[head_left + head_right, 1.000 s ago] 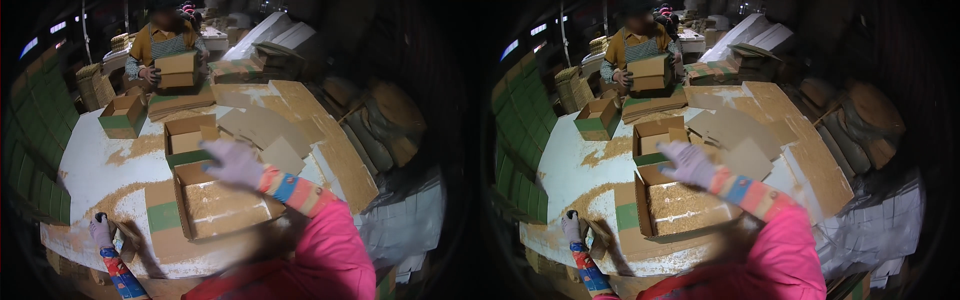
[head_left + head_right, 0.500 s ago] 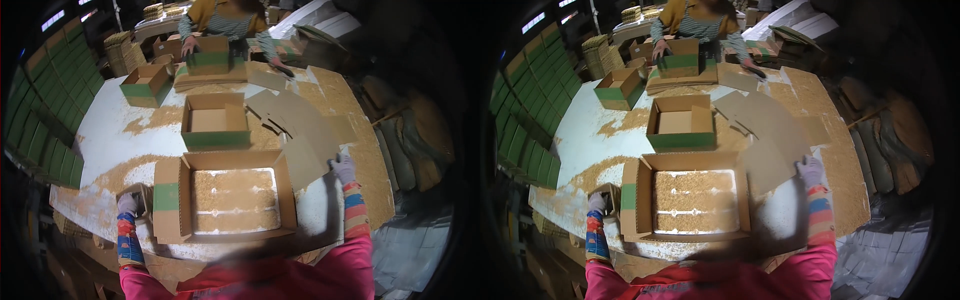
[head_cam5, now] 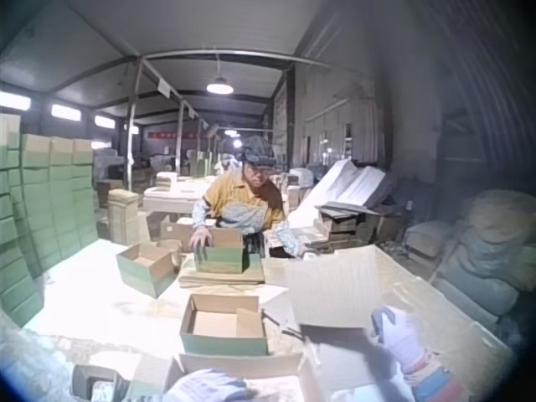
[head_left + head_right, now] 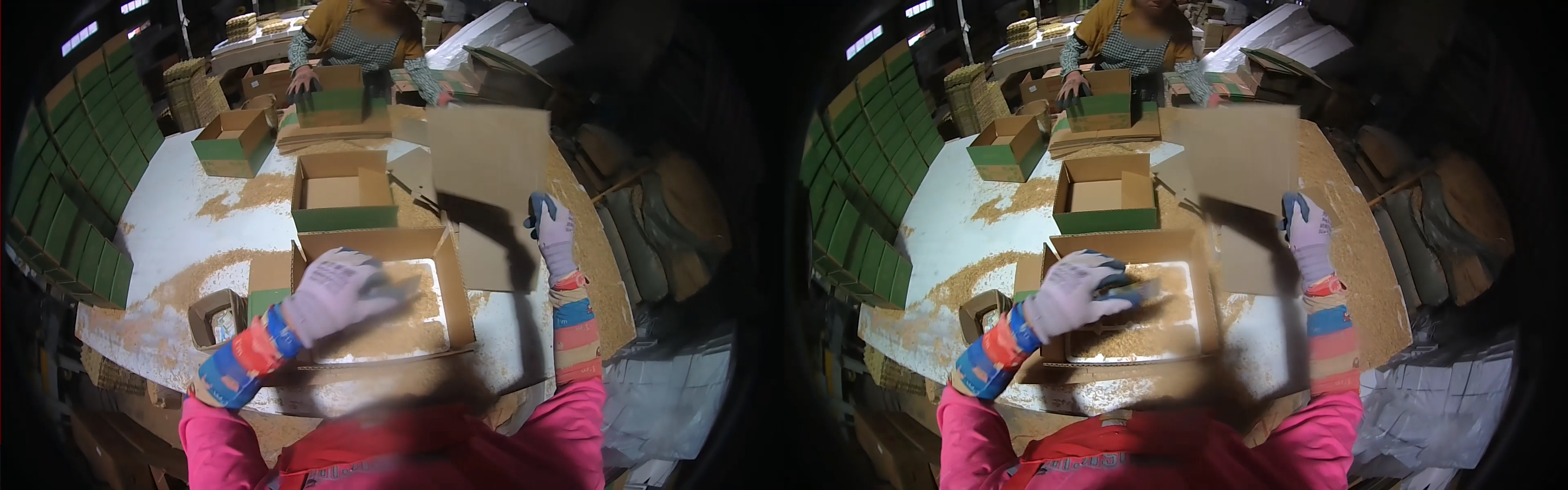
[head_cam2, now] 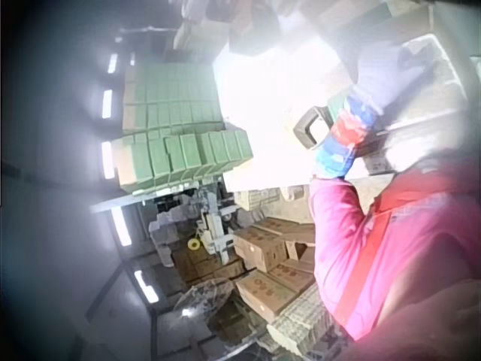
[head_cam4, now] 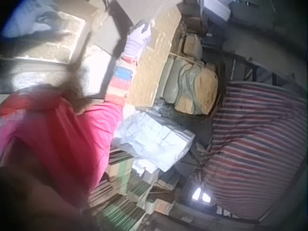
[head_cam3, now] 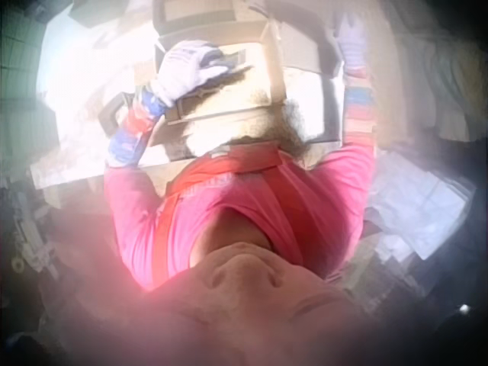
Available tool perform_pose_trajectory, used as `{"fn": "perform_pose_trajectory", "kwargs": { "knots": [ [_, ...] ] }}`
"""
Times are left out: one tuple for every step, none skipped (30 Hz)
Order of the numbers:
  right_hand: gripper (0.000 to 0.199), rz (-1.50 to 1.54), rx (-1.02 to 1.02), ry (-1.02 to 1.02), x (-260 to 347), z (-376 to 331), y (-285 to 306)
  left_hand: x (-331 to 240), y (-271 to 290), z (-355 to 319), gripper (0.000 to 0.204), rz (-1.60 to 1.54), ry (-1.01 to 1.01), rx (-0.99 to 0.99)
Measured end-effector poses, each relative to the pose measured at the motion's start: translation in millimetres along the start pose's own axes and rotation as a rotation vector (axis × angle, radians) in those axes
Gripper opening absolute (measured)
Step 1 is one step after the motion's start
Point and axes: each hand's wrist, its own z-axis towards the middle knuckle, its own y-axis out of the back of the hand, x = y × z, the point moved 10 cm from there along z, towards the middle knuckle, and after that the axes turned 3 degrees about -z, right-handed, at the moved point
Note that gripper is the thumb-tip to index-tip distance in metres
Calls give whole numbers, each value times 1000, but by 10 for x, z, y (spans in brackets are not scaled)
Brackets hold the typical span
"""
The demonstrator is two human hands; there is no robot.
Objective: The person assembles cardboard boxes by folding them, places white trays containing grain-like material into the boxes, and stacks the completed boxes into a large pile.
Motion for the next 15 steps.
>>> {"fn": "perform_pose_trajectory", "kwargs": {
  "knots": [
    [26, 262, 150, -181, 46, -65, -124, -21, -48, 119, 52, 196, 6, 31],
    [25, 390, 112, -206, 196, -161, -63, 4, -54, 217, 60, 384, 9, 75],
    [26, 544, 76, -152, 390, -291, 0, 19, 39, 269, 67, 382, -7, 33],
    [29, 755, 63, -48, 610, -393, 36, 190, 190, 293, 58, 93, 109, -33],
    [28, 799, 138, -6, 767, -487, -56, 428, 536, 200, 55, -334, 239, -330],
    [28, 921, 222, 87, 950, -583, -132, 639, 851, -14, 56, -593, 285, -688],
    [26, 730, 263, 340, 1205, -689, -178, 652, 1191, -252, 64, -760, 76, -982],
    [27, 472, 297, 535, 1379, -795, -291, 570, 1358, -450, 67, -669, -60, -1108],
    [29, 392, 306, 728, 1523, -888, -377, 434, 1483, -569, 71, -571, -212, -1097],
    [32, 248, 313, 876, 1612, -947, -500, 247, 1468, -622, 72, -453, -332, -996],
    [30, -4, 338, 861, 1568, -885, -705, 179, 1268, -477, 72, -437, -290, -653],
    [27, -281, 290, 1092, 1665, -973, -851, 39, 941, -403, 72, -407, -299, -290],
    [23, -301, 290, 1183, 1738, -986, -943, 27, 533, -391, 69, -347, -198, 48],
    [21, -308, 292, 1300, 1836, -1037, -1028, -29, 228, -441, 66, -361, -161, 289],
    [20, -480, 390, 1362, 1860, -1077, -1253, -80, 33, -443, 65, -187, -174, 341]
  ]
}}
